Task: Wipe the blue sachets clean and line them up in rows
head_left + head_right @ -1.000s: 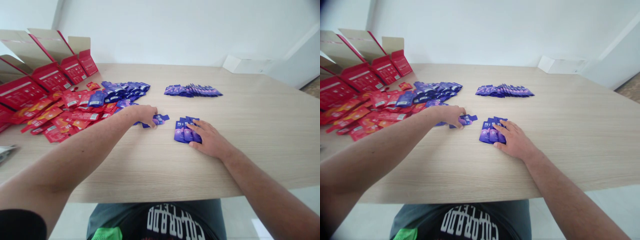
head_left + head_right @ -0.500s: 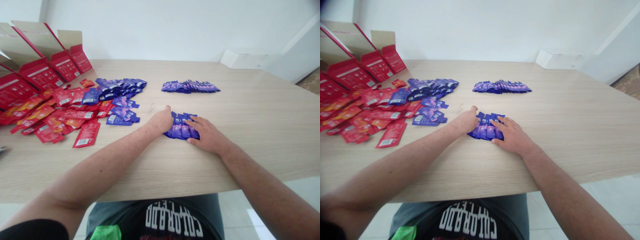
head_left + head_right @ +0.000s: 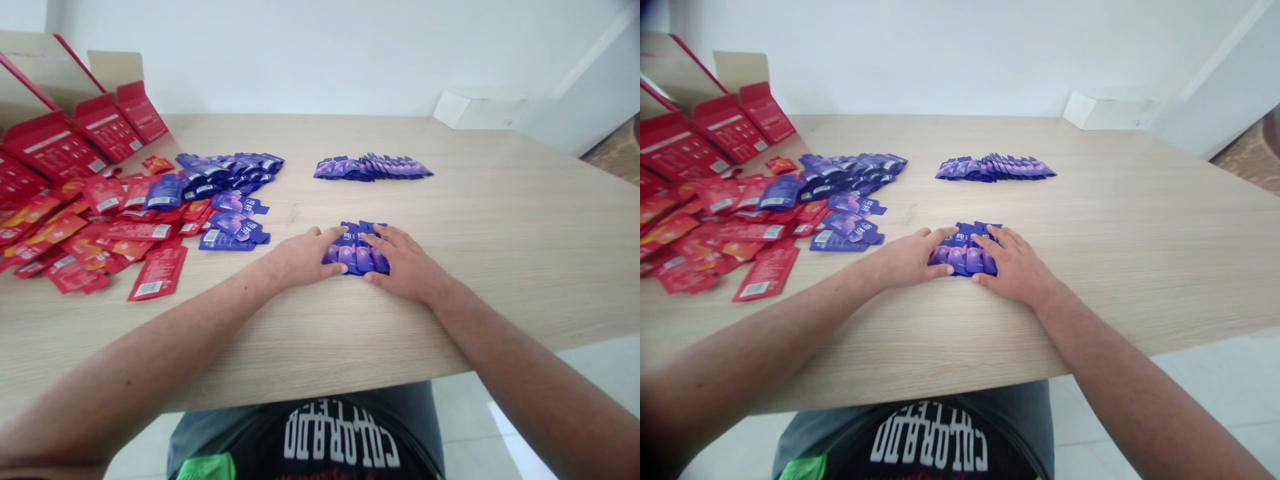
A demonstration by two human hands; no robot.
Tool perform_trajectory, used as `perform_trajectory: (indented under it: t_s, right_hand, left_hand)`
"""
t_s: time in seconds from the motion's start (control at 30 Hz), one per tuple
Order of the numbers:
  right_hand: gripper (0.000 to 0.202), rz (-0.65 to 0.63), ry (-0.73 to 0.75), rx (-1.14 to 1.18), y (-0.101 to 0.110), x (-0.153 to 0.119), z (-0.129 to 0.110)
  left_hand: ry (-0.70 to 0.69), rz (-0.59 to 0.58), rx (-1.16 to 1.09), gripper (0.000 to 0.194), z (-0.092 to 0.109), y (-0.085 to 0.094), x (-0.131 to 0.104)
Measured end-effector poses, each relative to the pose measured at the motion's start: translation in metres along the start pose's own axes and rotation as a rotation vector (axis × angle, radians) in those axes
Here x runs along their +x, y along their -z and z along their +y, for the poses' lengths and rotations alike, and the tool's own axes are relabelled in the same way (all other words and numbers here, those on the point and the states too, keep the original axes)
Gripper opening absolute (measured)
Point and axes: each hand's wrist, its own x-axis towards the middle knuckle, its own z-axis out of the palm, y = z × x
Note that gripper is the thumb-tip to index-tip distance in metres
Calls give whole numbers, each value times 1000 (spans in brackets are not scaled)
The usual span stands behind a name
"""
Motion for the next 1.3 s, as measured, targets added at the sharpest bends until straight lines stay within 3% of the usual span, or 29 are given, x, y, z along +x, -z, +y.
perform_trajectory:
  t_s: [0.17,0.4,0.8,0.97,1.03,1.1,1.2,1.3]
  right_hand:
    - [80,25,-15,-24,-3,4,-7]
    - [80,26,9,-11,-5,3,-4]
    - [80,29,18,-28,-4,3,-4]
    - [80,41,30,-27,-7,1,-1]
    - [80,51,38,-26,-10,1,1]
    - [80,57,43,-25,-12,1,3]
    - [78,55,43,-30,-14,1,4]
    - [79,48,44,-39,-15,0,6]
  left_hand:
    - [30,43,36,69,12,-12,5]
    - [4,-2,65,76,15,-6,2]
    - [16,35,112,53,16,-13,3]
    - [40,35,96,71,18,-4,-6]
    - [67,52,102,74,11,2,-13]
    - [114,81,136,65,-6,11,-22]
    - [198,124,219,43,-46,26,-40]
    - [219,145,308,46,-95,38,-55]
